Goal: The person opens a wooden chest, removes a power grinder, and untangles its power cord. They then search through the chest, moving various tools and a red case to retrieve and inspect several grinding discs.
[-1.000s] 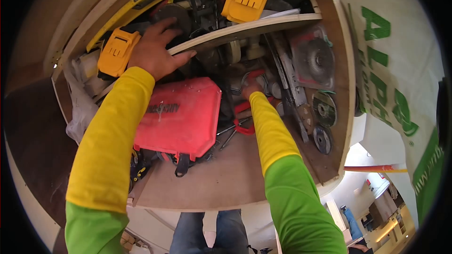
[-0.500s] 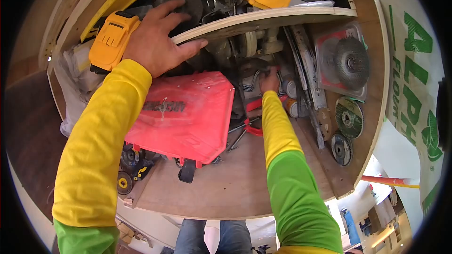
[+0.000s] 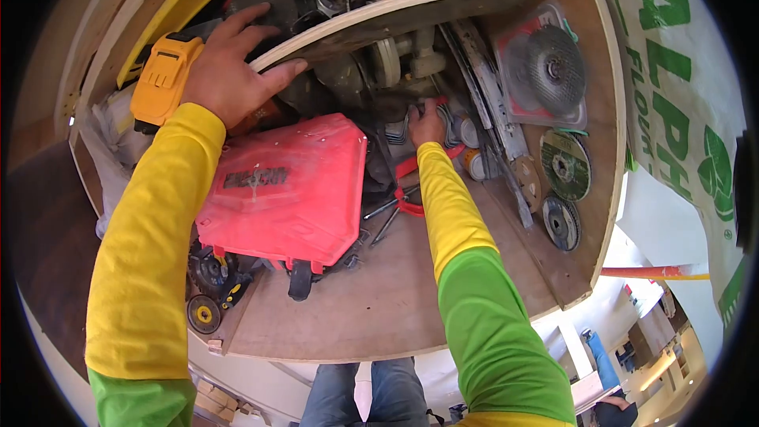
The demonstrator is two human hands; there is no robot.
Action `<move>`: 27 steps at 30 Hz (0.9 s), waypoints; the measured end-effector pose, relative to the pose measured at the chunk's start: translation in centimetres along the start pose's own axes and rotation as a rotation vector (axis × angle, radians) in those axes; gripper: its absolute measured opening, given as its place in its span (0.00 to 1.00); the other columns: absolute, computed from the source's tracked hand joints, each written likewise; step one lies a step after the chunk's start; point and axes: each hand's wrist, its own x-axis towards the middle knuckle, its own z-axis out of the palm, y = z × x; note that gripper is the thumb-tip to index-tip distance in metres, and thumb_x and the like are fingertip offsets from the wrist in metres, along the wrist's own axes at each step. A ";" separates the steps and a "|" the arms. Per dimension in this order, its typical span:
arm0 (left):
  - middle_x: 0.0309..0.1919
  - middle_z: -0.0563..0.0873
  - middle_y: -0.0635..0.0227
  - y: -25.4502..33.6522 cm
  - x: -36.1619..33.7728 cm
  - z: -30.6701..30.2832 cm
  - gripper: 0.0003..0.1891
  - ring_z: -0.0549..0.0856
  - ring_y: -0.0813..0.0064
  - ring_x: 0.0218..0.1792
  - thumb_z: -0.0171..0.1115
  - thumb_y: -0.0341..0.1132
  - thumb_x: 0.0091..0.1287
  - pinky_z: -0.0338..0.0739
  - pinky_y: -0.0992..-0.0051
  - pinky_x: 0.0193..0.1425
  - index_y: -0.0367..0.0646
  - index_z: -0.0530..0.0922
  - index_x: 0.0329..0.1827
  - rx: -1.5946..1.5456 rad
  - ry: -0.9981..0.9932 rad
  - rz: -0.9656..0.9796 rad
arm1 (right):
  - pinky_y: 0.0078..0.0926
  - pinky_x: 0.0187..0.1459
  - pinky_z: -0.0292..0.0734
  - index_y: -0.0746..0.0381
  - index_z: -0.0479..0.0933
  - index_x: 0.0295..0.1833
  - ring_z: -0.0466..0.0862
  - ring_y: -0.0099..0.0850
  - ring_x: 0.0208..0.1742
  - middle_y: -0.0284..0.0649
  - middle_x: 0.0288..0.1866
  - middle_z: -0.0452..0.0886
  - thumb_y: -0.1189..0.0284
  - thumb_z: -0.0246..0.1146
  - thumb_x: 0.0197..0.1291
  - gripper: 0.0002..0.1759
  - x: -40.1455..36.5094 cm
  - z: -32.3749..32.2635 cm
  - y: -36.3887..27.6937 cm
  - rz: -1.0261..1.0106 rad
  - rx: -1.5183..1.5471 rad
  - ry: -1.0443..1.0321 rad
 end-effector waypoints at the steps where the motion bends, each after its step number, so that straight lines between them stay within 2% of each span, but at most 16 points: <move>1: 0.65 0.75 0.61 0.0 -0.1 0.0 0.26 0.76 0.55 0.63 0.74 0.48 0.52 0.72 0.63 0.66 0.40 0.82 0.50 -0.003 0.001 0.004 | 0.50 0.48 0.76 0.53 0.67 0.63 0.82 0.57 0.46 0.55 0.43 0.83 0.65 0.62 0.59 0.26 0.1 0.0 -0.3 -0.026 0.033 0.030; 6: 0.65 0.75 0.62 0.3 0.0 -0.3 0.26 0.75 0.55 0.64 0.74 0.48 0.53 0.72 0.63 0.66 0.41 0.82 0.50 0.031 -0.009 -0.018 | 0.52 0.50 0.75 0.54 0.64 0.67 0.81 0.60 0.48 0.59 0.45 0.82 0.65 0.63 0.57 0.32 -1.6 -0.7 -0.7 0.003 0.072 0.049; 10: 0.66 0.74 0.63 0.8 0.1 -0.8 0.26 0.75 0.55 0.64 0.73 0.49 0.53 0.72 0.63 0.66 0.42 0.83 0.51 0.020 -0.027 -0.049 | 0.49 0.56 0.74 0.59 0.65 0.68 0.79 0.58 0.55 0.62 0.53 0.79 0.65 0.63 0.57 0.33 -6.4 -1.6 -1.6 0.205 -0.049 -0.097; 11: 0.66 0.74 0.63 0.8 0.1 -0.8 0.26 0.75 0.55 0.64 0.73 0.49 0.53 0.72 0.63 0.66 0.43 0.83 0.51 -0.001 -0.042 -0.066 | 0.49 0.56 0.74 0.59 0.65 0.68 0.79 0.58 0.55 0.62 0.53 0.79 0.65 0.63 0.57 0.33 -7.4 -1.9 -1.6 0.198 -0.051 -0.086; 12: 0.66 0.74 0.63 0.8 0.1 -0.9 0.26 0.75 0.56 0.64 0.73 0.49 0.53 0.72 0.63 0.66 0.43 0.82 0.52 -0.020 -0.059 -0.082 | 0.47 0.57 0.73 0.60 0.65 0.68 0.79 0.56 0.57 0.62 0.54 0.79 0.65 0.63 0.57 0.33 -8.4 -2.1 -1.6 0.281 0.016 -0.064; 13: 0.67 0.73 0.65 0.9 0.2 -1.0 0.28 0.72 0.59 0.66 0.71 0.54 0.54 0.71 0.66 0.68 0.42 0.83 0.52 -0.008 -0.085 -0.101 | 0.46 0.58 0.72 0.61 0.65 0.67 0.79 0.55 0.58 0.62 0.55 0.79 0.64 0.64 0.57 0.33 -8.9 -2.2 -1.6 0.363 0.085 -0.043; 14: 0.67 0.73 0.65 0.9 0.2 -1.1 0.28 0.72 0.59 0.66 0.71 0.54 0.54 0.71 0.66 0.68 0.42 0.83 0.52 -0.010 -0.076 -0.096 | 0.46 0.58 0.72 0.61 0.65 0.67 0.79 0.55 0.58 0.62 0.55 0.79 0.64 0.64 0.57 0.33 -8.7 -2.5 -1.4 0.358 0.085 -0.035; 16: 0.67 0.72 0.65 1.0 0.2 -1.2 0.29 0.72 0.60 0.67 0.71 0.53 0.54 0.70 0.66 0.68 0.42 0.83 0.52 0.012 -0.081 -0.094 | 0.42 0.58 0.72 0.64 0.65 0.67 0.79 0.52 0.58 0.61 0.56 0.78 0.62 0.65 0.58 0.34 -8.1 -3.9 -1.7 0.499 0.473 0.223; 17: 0.68 0.72 0.64 1.1 0.3 -1.5 0.29 0.71 0.60 0.67 0.71 0.54 0.54 0.70 0.66 0.69 0.41 0.83 0.52 0.009 -0.093 -0.100 | 0.38 0.56 0.72 0.68 0.65 0.65 0.80 0.48 0.57 0.58 0.56 0.78 0.61 0.66 0.59 0.34 -7.4 -4.7 -2.2 0.396 0.506 0.397; 18: 0.68 0.72 0.64 1.2 0.3 -1.6 0.29 0.71 0.60 0.67 0.71 0.54 0.54 0.70 0.66 0.69 0.41 0.83 0.52 0.002 -0.083 -0.097 | 0.38 0.56 0.72 0.68 0.65 0.65 0.80 0.48 0.57 0.58 0.56 0.78 0.61 0.66 0.59 0.34 -6.7 -5.8 -2.6 0.387 0.504 0.406; 20: 0.68 0.71 0.65 1.1 0.3 -1.6 0.30 0.70 0.61 0.68 0.69 0.55 0.54 0.69 0.66 0.69 0.42 0.82 0.52 0.011 -0.106 -0.109 | 0.34 0.52 0.74 0.71 0.65 0.64 0.80 0.42 0.53 0.53 0.54 0.78 0.61 0.66 0.61 0.33 -5.8 -8.9 -4.9 0.388 0.672 0.571; 21: 0.68 0.71 0.65 1.2 0.3 -1.7 0.30 0.70 0.61 0.68 0.69 0.55 0.54 0.69 0.66 0.69 0.42 0.82 0.52 0.006 -0.098 -0.106 | 0.33 0.48 0.75 0.70 0.66 0.63 0.79 0.36 0.48 0.49 0.51 0.78 0.62 0.67 0.62 0.32 -5.5 -9.9 -5.9 0.395 0.785 0.610; 25: 0.69 0.71 0.67 1.4 0.3 -1.9 0.31 0.70 0.63 0.68 0.68 0.57 0.55 0.68 0.66 0.69 0.42 0.82 0.53 0.027 -0.119 -0.137 | 0.32 0.44 0.76 0.70 0.68 0.60 0.79 0.35 0.41 0.46 0.44 0.80 0.62 0.67 0.62 0.29 -4.7 -11.1 -6.2 0.404 0.787 0.669; 27: 0.69 0.70 0.67 1.5 0.1 -1.9 0.31 0.70 0.64 0.68 0.68 0.57 0.55 0.69 0.66 0.69 0.43 0.82 0.54 0.036 -0.125 -0.143 | 0.28 0.41 0.77 0.71 0.70 0.55 0.80 0.33 0.36 0.44 0.39 0.81 0.61 0.67 0.61 0.27 -5.7 -13.1 -8.5 0.464 0.785 0.562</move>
